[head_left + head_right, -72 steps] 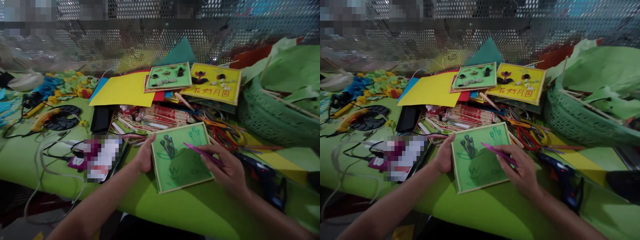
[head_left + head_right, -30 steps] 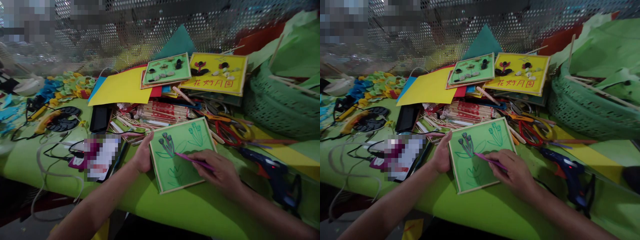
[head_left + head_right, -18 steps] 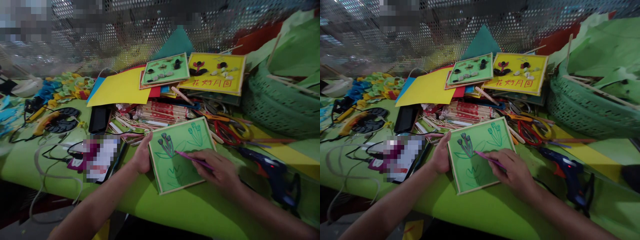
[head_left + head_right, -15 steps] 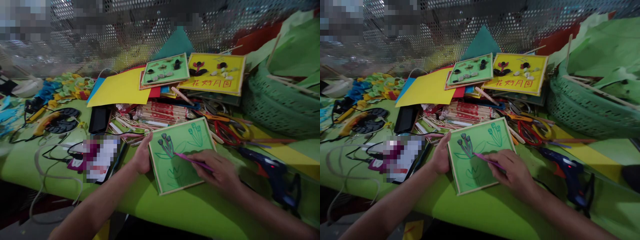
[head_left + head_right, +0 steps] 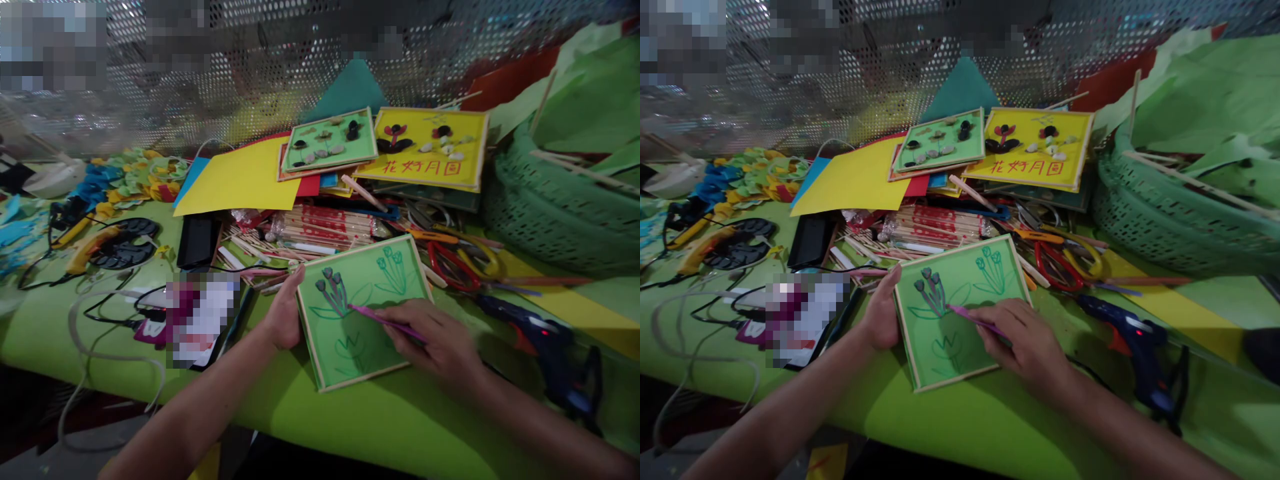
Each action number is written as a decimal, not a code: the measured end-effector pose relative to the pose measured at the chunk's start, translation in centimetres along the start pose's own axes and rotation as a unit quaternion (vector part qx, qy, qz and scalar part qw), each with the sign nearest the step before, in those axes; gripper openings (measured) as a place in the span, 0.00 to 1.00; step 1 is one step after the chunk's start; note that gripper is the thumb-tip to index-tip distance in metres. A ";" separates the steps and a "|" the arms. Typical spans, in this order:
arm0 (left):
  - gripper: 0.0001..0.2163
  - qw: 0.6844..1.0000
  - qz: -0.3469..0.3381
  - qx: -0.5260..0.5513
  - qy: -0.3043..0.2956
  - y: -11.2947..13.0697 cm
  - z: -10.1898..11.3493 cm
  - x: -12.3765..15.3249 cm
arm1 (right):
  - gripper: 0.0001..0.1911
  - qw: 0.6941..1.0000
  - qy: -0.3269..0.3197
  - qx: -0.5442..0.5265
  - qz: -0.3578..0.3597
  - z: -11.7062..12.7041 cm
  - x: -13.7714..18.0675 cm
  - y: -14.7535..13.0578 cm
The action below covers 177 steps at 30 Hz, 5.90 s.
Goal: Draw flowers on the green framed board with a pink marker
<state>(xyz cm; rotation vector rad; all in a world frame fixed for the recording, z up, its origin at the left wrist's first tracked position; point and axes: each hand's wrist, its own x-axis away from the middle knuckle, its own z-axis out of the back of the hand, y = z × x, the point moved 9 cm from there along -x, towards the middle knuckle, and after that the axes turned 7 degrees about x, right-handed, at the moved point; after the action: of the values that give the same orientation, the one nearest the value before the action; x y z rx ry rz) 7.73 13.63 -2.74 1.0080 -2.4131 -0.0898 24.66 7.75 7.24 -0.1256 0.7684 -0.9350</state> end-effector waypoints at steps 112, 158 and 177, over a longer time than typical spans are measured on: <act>0.27 0.999 -0.005 -0.038 -0.016 0.1 -1.0 0.3 | 0.14 0.998 0.046 0.037 -0.012 1.5 -0.4 0.3; 0.29 0.997 0.017 -0.029 -0.075 0.0 -0.9 0.3 | 0.09 0.995 0.053 0.054 -0.064 2.4 -0.2 1.7; 0.30 0.997 0.015 -0.025 -0.065 -0.1 -1.2 0.3 | 0.10 0.996 0.055 0.054 -0.048 2.5 -0.5 1.1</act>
<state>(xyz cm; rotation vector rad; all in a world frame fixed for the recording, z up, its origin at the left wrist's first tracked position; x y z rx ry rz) 8.17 13.54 -1.58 0.9700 -2.5289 -0.2105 26.88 8.24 8.86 -0.0159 0.8165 -1.0789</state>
